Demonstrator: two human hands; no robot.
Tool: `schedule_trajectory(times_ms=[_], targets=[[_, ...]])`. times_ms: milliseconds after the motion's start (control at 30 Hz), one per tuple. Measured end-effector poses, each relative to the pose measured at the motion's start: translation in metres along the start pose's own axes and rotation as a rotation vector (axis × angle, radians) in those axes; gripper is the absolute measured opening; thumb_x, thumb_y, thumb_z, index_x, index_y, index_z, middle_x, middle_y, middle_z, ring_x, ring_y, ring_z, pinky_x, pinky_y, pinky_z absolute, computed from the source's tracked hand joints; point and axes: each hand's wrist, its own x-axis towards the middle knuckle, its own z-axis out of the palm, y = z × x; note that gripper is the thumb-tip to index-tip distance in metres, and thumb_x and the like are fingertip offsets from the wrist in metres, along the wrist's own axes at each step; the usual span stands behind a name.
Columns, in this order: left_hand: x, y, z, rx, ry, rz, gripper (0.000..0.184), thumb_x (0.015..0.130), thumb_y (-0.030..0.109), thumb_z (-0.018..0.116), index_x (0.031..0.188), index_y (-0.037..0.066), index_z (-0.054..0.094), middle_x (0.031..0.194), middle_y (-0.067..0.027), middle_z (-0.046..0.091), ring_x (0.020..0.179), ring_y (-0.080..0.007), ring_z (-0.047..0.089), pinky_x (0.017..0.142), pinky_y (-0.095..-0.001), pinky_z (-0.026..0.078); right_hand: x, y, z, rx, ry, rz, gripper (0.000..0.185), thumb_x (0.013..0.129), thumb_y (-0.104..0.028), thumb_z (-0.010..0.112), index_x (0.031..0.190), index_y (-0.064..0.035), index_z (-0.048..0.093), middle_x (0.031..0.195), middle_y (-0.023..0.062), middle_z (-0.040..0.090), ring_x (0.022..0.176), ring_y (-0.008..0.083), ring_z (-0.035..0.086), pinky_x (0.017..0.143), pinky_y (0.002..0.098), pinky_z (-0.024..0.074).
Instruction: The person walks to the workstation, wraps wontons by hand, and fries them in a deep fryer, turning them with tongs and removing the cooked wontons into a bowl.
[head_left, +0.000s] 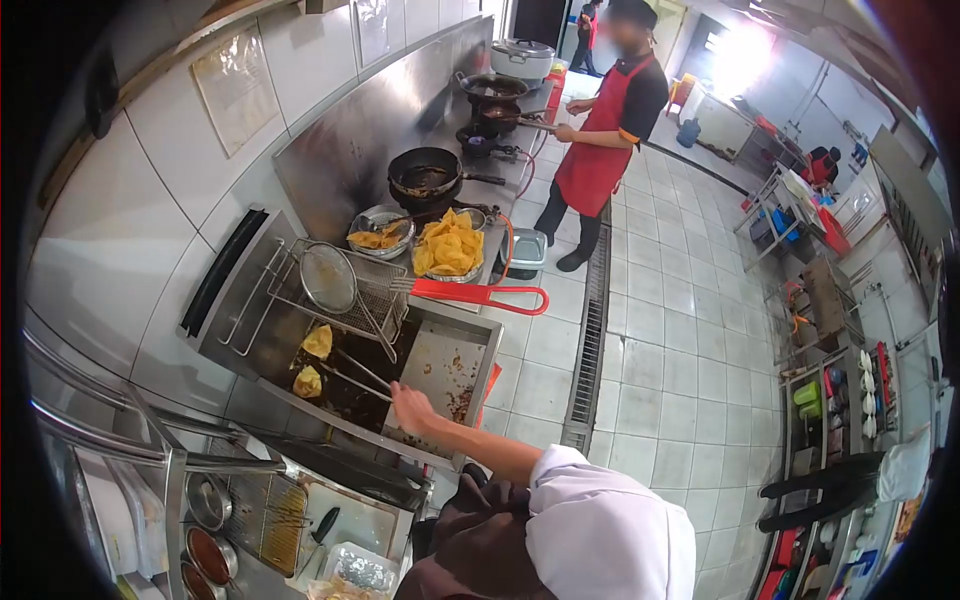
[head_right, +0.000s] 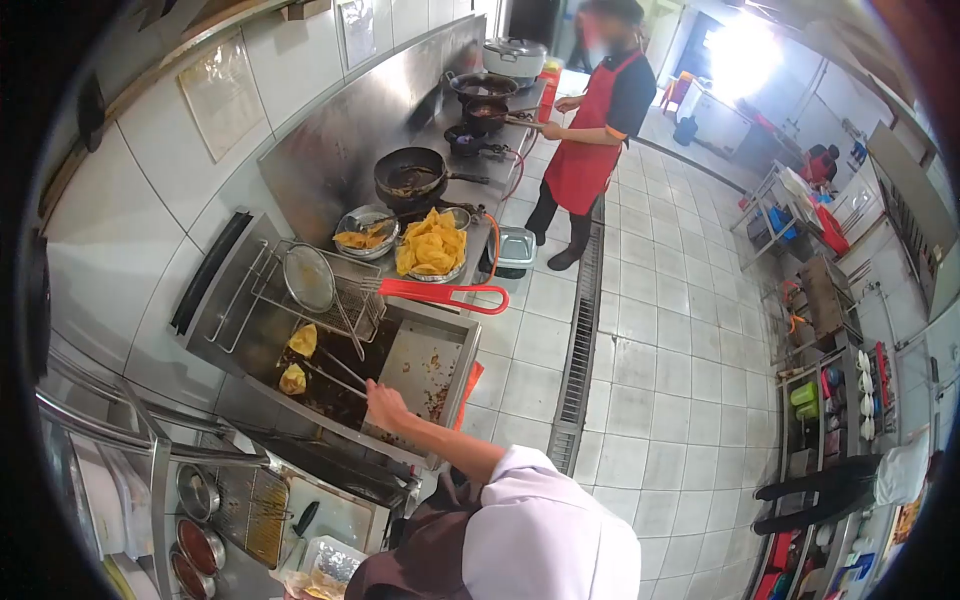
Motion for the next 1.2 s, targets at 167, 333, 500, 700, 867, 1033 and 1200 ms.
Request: schedule_trajectory(times_ms=[167,333,500,700,867,1033,1200], targets=[[0.002,0.028,0.003,-0.171,0.272,-0.228,0.040,0.095,0.038,0.054,0.108,0.002,0.061,0.097,-0.0151,0.064,0.081,-0.0255,0.061,0.072,-0.0351,0.049,-0.022,0.021,-0.005,-0.017,-0.008,0.044,0.031,0.079,-0.007,0.056,0.105,0.0050,0.043,0.087,0.0281,0.061,0.081,0.0459,0.061,0.069,0.0518,0.0499],[0.018,0.078,0.007,-0.913,0.087,-0.529,0.043,0.091,0.022,0.058,0.121,-0.009,0.052,0.117,-0.0230,0.056,0.100,-0.0324,0.055,0.090,-0.0397,0.044,-0.032,0.025,-0.023,-0.003,-0.022,0.100,0.034,0.080,-0.011,0.057,0.106,0.0051,0.042,0.085,0.0288,0.062,0.082,0.0465,0.061,0.069,0.0533,0.0490],[0.027,0.097,0.023,-0.890,-0.051,-0.438,0.052,0.090,0.026,0.060,0.127,-0.008,0.046,0.118,-0.0190,0.056,0.107,-0.0279,0.055,0.090,-0.0350,0.047,-0.039,0.057,-0.005,-0.070,0.085,-0.022,0.031,0.081,-0.012,0.051,0.107,0.0045,0.046,0.079,0.0250,0.062,0.071,0.0446,0.060,0.064,0.0514,0.0485],[0.065,0.102,0.034,-1.204,-0.206,-0.417,0.044,0.085,0.015,0.063,0.125,0.002,0.053,0.122,-0.0061,0.055,0.106,-0.0143,0.053,0.083,-0.0281,0.046,-0.041,0.091,-0.011,-0.218,-0.045,-0.226,0.039,0.091,-0.020,0.049,0.118,0.0084,0.051,0.119,0.0279,0.054,0.099,0.0396,0.058,0.082,0.0473,0.0473],[0.095,0.168,-0.012,-1.610,-0.277,-0.403,0.023,0.090,0.012,0.059,0.112,0.002,0.057,0.101,-0.0060,0.065,0.087,-0.0135,0.064,0.076,-0.0300,0.053,-0.047,0.055,-0.034,0.147,-0.115,0.086,0.032,0.081,-0.010,0.064,0.105,0.0040,0.050,0.085,0.0260,0.063,0.086,0.0460,0.060,0.073,0.0505,0.0439],[0.095,0.177,0.021,-1.712,-0.368,-0.467,0.026,0.091,0.010,0.057,0.115,0.000,0.056,0.108,-0.0079,0.064,0.096,-0.0136,0.061,0.083,-0.0287,0.049,-0.039,0.060,-0.028,0.036,-0.004,-0.052,0.039,0.084,-0.018,0.063,0.114,0.0025,0.051,0.098,0.0249,0.062,0.095,0.0405,0.060,0.081,0.0472,0.0465],[0.074,0.187,0.051,-1.504,-0.513,-0.479,0.034,0.085,0.007,0.061,0.118,-0.001,0.056,0.107,-0.0068,0.061,0.100,-0.0168,0.059,0.089,-0.0314,0.047,-0.048,0.083,-0.029,-0.094,-0.075,-0.008,0.058,0.082,-0.024,0.062,0.129,0.0031,0.042,0.109,0.0294,0.059,0.101,0.0462,0.055,0.084,0.0537,0.0445]])
